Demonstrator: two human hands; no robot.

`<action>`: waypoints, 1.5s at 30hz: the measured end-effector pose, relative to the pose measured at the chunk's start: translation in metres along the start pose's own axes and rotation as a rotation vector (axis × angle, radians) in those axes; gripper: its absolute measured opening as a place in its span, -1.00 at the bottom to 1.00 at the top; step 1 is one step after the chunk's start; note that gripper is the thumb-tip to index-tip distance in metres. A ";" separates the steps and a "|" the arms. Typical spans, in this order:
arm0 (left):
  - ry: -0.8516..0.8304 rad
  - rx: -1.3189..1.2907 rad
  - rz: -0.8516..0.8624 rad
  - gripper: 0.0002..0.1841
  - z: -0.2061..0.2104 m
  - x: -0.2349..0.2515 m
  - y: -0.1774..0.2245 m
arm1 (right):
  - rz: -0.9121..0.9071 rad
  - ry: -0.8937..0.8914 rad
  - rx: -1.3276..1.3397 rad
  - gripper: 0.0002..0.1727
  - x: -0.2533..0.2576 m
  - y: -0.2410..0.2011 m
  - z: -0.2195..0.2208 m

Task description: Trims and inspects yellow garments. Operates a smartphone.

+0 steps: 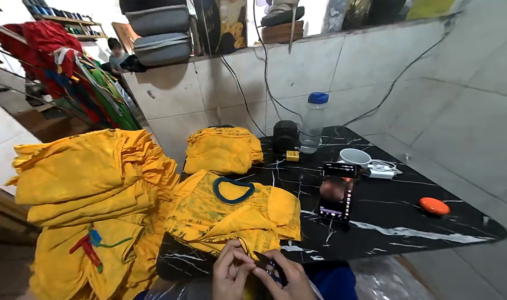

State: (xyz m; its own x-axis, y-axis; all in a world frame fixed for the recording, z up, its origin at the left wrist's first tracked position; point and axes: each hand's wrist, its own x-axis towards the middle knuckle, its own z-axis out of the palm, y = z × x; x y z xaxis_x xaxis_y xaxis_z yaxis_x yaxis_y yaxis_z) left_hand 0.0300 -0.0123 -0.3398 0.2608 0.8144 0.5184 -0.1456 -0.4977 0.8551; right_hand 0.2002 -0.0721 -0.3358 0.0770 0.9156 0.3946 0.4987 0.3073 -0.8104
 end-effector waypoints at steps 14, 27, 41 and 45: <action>0.018 -0.068 -0.105 -0.90 0.010 -0.005 0.021 | 0.017 0.216 -0.005 -0.64 0.010 -0.015 0.013; -0.113 0.375 -0.023 -0.58 -0.010 0.003 0.026 | 0.412 0.014 0.819 -0.85 0.011 -0.006 -0.005; -0.044 0.263 0.068 -0.93 0.002 -0.007 0.016 | 0.155 0.062 0.431 -0.90 0.007 -0.005 0.001; -0.137 0.156 0.016 -0.89 -0.002 -0.008 0.013 | -0.001 0.106 0.110 -0.77 0.004 0.002 0.000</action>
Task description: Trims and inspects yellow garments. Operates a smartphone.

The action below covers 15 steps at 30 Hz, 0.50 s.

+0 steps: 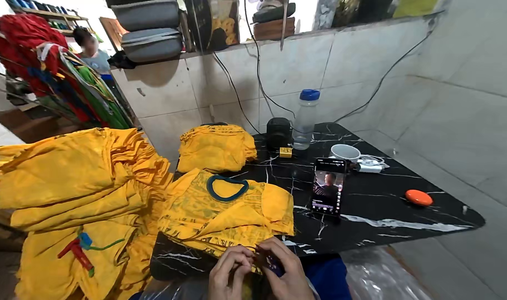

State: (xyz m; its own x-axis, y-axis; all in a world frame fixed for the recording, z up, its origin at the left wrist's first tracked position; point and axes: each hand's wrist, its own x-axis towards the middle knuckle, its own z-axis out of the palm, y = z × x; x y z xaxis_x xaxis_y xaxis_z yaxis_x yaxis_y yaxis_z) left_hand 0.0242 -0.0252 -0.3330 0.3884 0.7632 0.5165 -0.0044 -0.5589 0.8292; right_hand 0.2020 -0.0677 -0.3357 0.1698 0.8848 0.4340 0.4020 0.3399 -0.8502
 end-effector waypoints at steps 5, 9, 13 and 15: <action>0.028 0.100 0.025 -0.89 -0.005 0.000 0.000 | -0.161 -0.010 -0.443 -0.54 -0.003 -0.005 -0.015; 0.004 0.199 0.089 -0.83 0.000 0.000 0.005 | -0.273 -0.106 -0.502 -0.62 -0.004 -0.007 -0.018; -0.003 0.263 0.126 -0.81 0.003 0.001 0.006 | -0.253 0.006 -0.556 -0.60 -0.001 -0.006 -0.008; 0.013 0.261 0.127 -0.81 0.003 0.002 0.006 | -0.257 0.005 -0.568 -0.60 -0.001 -0.006 -0.006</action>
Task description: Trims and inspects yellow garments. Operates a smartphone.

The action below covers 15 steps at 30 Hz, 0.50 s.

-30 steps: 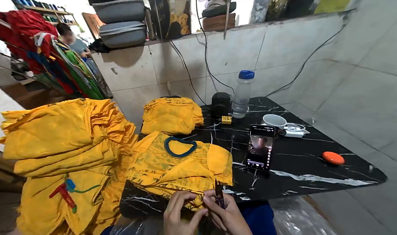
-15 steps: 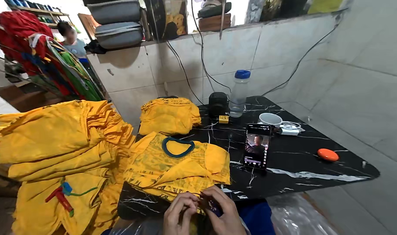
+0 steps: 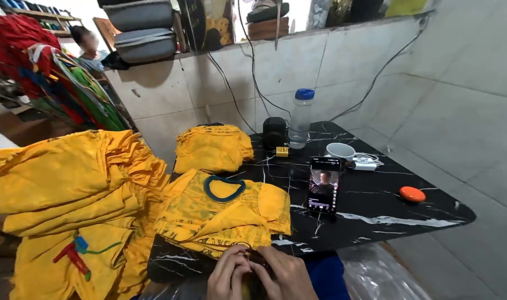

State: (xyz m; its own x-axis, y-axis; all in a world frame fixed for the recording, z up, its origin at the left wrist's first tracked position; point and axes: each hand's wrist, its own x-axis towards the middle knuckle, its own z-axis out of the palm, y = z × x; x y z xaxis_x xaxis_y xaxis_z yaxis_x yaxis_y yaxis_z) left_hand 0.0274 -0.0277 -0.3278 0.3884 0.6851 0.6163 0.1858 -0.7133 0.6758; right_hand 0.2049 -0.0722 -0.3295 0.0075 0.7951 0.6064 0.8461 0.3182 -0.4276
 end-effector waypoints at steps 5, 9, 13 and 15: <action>-0.018 -0.097 -0.039 -0.82 -0.004 0.000 0.000 | 0.239 0.065 0.214 -0.58 0.000 -0.009 0.008; -0.204 -0.172 -0.041 -0.57 -0.021 0.001 -0.006 | 0.470 -0.005 0.769 -0.81 0.004 -0.005 0.011; -0.149 0.270 -0.057 -0.55 -0.024 0.006 -0.004 | 0.473 -0.001 0.819 -0.84 0.006 -0.006 0.010; -0.155 0.418 -0.074 -0.70 -0.014 0.007 -0.003 | 0.461 -0.004 0.861 -0.87 0.006 -0.011 0.007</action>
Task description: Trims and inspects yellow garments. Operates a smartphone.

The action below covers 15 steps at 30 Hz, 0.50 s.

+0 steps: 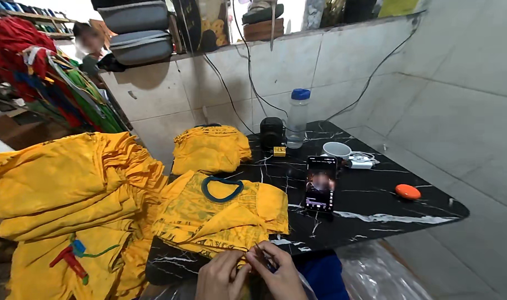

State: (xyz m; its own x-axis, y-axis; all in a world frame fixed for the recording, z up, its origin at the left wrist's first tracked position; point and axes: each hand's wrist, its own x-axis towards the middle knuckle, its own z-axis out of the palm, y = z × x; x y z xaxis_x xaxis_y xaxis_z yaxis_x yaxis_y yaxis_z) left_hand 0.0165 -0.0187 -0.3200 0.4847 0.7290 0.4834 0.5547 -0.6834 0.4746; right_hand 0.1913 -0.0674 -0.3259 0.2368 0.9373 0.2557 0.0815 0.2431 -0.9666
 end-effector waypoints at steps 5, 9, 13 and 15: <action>0.141 -0.336 -0.095 -0.66 0.001 0.020 0.003 | -0.076 0.007 -0.278 -0.78 -0.005 0.015 -0.011; 0.057 -0.343 -0.022 -0.54 0.001 0.025 -0.013 | -0.082 -0.038 -0.483 -0.75 -0.012 0.026 -0.021; -0.189 -0.047 0.114 -0.66 -0.004 0.014 -0.018 | -0.078 0.008 -0.356 -0.76 -0.017 0.026 -0.028; -0.153 -0.019 0.158 -0.80 -0.001 0.010 -0.025 | -0.070 0.053 -0.275 -0.79 -0.017 0.026 -0.029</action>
State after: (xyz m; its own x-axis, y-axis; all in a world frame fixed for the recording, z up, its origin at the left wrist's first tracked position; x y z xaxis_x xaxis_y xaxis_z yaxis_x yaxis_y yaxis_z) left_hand 0.0067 0.0062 -0.3264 0.6628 0.6087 0.4361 0.4513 -0.7894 0.4160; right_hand 0.2175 -0.0843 -0.3545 0.2708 0.9045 0.3295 0.3576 0.2233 -0.9068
